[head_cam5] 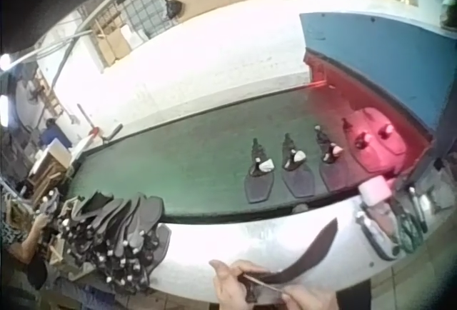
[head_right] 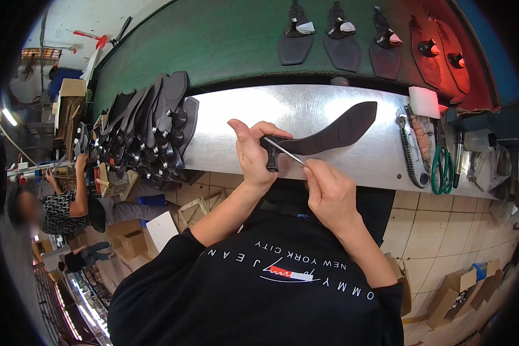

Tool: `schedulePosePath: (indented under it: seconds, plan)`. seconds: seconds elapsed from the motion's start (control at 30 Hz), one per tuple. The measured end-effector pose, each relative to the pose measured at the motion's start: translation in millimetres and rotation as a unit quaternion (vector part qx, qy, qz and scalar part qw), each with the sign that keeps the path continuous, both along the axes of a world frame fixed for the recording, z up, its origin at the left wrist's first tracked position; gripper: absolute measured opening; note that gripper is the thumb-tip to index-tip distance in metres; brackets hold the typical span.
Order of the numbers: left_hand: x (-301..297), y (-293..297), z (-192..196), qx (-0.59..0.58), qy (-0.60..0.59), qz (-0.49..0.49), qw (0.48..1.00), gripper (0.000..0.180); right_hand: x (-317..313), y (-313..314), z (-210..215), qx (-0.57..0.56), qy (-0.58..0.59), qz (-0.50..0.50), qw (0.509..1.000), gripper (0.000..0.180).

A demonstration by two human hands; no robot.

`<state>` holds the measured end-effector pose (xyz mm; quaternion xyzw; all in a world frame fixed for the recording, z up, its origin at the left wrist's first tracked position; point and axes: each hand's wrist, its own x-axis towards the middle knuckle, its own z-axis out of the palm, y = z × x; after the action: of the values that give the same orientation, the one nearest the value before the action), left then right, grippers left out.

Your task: The person is trimming and finishing the edges of shoe insoles/soles using a small knife or awl at a factory workstation.

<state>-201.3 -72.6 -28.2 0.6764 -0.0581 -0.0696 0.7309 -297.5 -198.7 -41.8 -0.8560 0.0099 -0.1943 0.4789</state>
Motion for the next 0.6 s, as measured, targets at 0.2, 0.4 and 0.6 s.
schedulePosePath:
  seconds: [0.2,0.4,0.6]
  plan:
    - [6,3,3,-0.039,0.081,-0.002,0.996,0.093,-1,2,13,0.046,0.02,0.07,0.996,0.005]
    - [17,-4,2,-0.205,0.304,0.005,0.93,0.07,-8,11,25,0.028,-0.021,0.142,0.989,0.005]
    - [9,-5,-4,-0.446,0.493,-0.065,0.744,0.058,1,-1,24,0.001,0.024,-0.01,1.0,0.002]
